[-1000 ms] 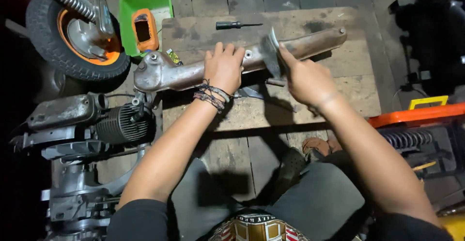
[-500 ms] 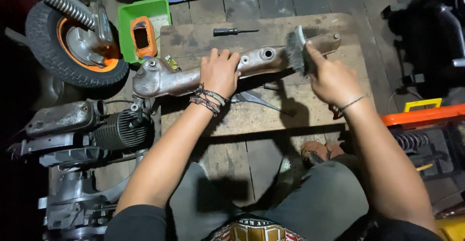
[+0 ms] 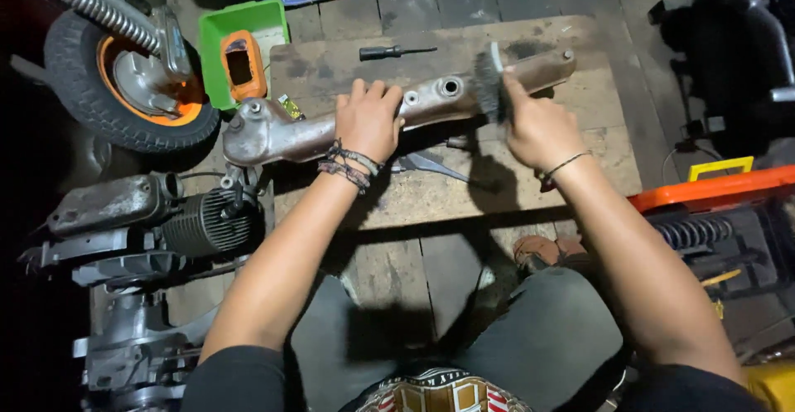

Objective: The person scrubs a long, rusty metal part with a wire brush while holding it steady on a wooden workbench. The person repeatedly scrubs different sections of the metal part to remove rust and debris.

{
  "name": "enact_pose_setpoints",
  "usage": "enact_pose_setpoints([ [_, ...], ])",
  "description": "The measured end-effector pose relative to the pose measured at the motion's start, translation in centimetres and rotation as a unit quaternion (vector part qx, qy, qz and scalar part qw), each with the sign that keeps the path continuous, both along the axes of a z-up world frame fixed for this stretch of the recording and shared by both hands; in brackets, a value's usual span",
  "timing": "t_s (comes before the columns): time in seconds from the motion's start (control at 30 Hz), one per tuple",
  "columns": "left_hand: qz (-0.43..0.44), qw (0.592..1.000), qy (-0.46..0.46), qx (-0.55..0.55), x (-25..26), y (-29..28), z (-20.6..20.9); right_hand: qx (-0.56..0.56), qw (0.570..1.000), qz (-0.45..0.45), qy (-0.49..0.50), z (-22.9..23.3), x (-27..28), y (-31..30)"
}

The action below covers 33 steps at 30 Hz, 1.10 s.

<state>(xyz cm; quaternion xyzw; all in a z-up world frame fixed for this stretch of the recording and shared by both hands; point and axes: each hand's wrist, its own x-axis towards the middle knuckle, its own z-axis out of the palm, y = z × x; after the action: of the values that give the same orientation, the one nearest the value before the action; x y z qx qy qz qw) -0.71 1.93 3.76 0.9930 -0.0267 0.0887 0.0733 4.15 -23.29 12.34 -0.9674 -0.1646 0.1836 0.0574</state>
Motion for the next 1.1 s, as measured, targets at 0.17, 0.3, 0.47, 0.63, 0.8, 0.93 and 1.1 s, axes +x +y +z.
enact_pose_setpoints([
  [0.17, -0.012, 1.0, 0.001, 0.02, -0.2, 0.0, 0.2, -0.02, 0.998, 0.034, -0.044, 0.1, 0.0, 1.9],
  [0.3, 0.002, 1.0, 0.005, 0.023, -0.2, 0.2, -0.4, -0.009, 0.997, 0.029, -0.071, -1.9, 1.6, 0.9],
  [0.47, -0.001, 1.0, -0.009, 0.017, -0.5, 0.0, -0.1, -0.01, 0.993, 0.074, -0.09, -0.8, -0.9, 1.5],
  [0.63, 0.014, 1.0, -0.019, 0.01, -0.1, -0.4, 0.1, -0.051, 0.991, 0.068, -0.102, -0.3, -0.9, 1.5],
  [0.8, 0.009, 1.0, -0.022, 0.012, 0.0, 0.1, -1.2, 0.013, 0.993, 0.105, -0.046, -0.8, -2.7, 2.5],
  [0.93, 0.013, 1.0, -0.015, 0.008, 0.1, 0.1, -1.1, -0.025, 0.992, 0.068, -0.101, -2.2, -0.1, 0.7],
  [1.1, 0.005, 1.0, -0.013, 0.001, 0.1, 0.1, -1.1, -0.004, 0.995, 0.075, -0.068, 0.0, -2.9, 2.2],
])
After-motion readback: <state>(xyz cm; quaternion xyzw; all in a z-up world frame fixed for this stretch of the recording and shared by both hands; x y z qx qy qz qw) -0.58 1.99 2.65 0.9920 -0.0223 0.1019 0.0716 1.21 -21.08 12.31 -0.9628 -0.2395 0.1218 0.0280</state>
